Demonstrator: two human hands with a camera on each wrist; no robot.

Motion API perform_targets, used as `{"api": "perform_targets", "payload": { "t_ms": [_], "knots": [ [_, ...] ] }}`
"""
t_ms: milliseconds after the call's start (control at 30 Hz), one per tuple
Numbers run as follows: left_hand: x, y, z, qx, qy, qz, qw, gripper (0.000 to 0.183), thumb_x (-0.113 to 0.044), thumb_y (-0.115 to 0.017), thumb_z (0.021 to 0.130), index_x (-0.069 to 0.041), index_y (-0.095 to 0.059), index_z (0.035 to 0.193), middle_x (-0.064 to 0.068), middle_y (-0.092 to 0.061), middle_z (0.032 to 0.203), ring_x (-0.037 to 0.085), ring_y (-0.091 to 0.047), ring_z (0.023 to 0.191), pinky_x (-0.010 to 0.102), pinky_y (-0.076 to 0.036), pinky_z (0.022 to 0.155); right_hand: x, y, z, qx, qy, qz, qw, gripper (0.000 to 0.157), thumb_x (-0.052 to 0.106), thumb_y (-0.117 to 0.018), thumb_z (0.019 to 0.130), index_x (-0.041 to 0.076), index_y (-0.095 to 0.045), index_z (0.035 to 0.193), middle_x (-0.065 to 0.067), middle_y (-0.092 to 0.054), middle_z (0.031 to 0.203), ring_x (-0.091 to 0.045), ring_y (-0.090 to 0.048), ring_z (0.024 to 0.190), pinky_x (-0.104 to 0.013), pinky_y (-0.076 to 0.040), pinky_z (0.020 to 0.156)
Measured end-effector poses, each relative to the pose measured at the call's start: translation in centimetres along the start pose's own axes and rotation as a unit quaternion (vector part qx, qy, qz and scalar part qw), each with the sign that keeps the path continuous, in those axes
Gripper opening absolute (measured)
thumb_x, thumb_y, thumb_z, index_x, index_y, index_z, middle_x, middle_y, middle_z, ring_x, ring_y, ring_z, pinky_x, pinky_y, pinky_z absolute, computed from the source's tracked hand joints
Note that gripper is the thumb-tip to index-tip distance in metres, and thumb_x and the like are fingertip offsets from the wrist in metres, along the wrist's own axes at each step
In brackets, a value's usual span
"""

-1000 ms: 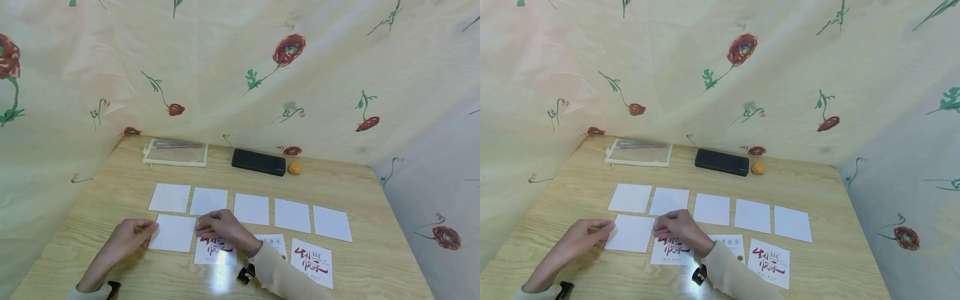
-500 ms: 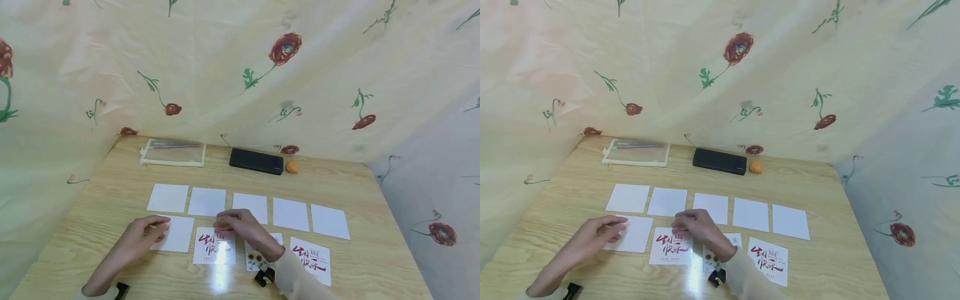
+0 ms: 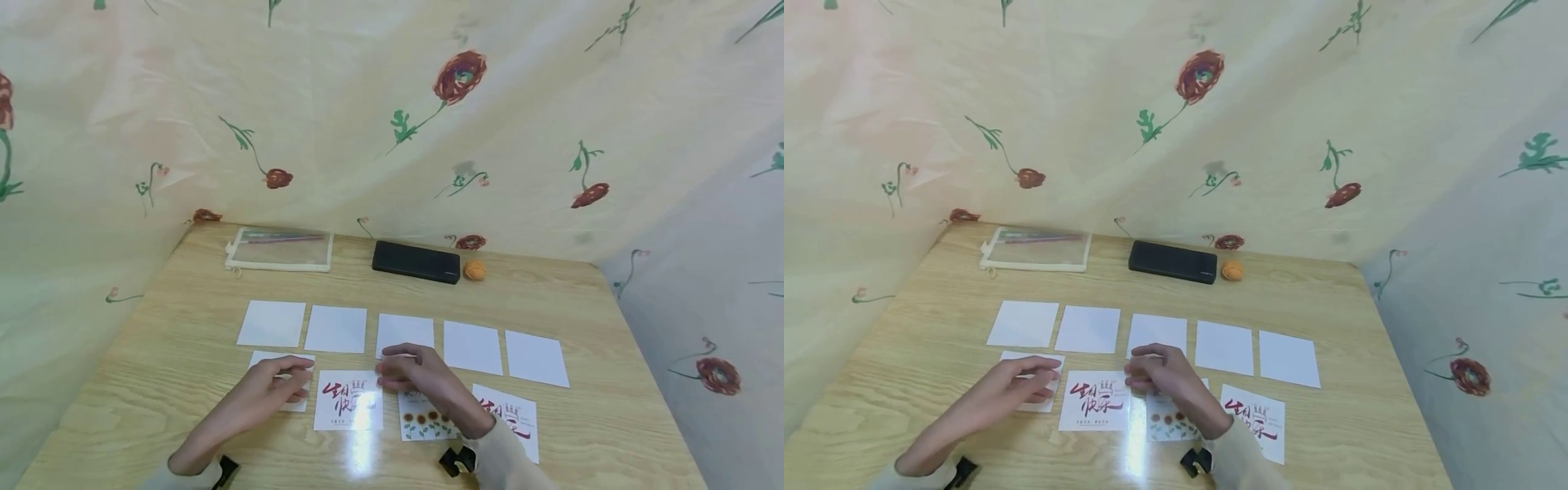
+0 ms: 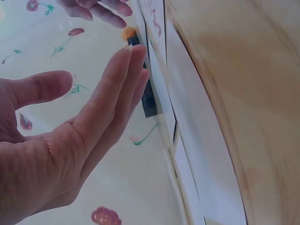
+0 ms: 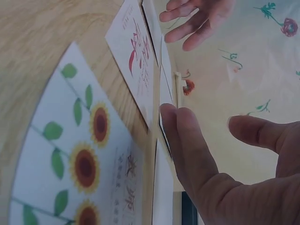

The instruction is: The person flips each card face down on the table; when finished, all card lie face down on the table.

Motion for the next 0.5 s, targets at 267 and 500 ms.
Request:
{"api": "perform_targets", "payload": {
  "t_ms": [267,500],
  "knots": [
    [-0.3,-1.2,0.1,-0.009,0.005,0.044,0.999,0.052,-0.028,-0.056,0.109,0.007,-0.052,0.147,0.031,-0.059,0.142,0.025,-0.078,0.095,0.03,-0.064,0.075,-1.0,0.8,-0.6,-0.023,-0.015,-0.01,1.0,0.053,0.03,-0.064,0.103,-0.002,-0.054,0.144,-0.016,-0.074,0.123,-0.023,-0.078,0.104,-0.032,-0.064,0.088],
    [-0.2,-1.7,0.0,-0.034,0.034,0.063,0.9969,0.054,-0.033,-0.059,0.107,0.002,-0.053,0.148,0.027,-0.061,0.141,0.022,-0.075,0.095,0.025,-0.06,0.071,-1.3,0.9,-1.2,-0.027,-0.02,-0.019,0.999,0.052,0.028,-0.064,0.103,-0.003,-0.053,0.143,-0.017,-0.074,0.124,-0.023,-0.079,0.101,-0.032,-0.065,0.085]
  ]
}}
Point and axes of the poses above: each hand's wrist, its own z-axis towards the middle knuckle, its own y-axis out of the back of the hand, x = y × z, the point moved 7 cm from there along z, towards the middle knuckle
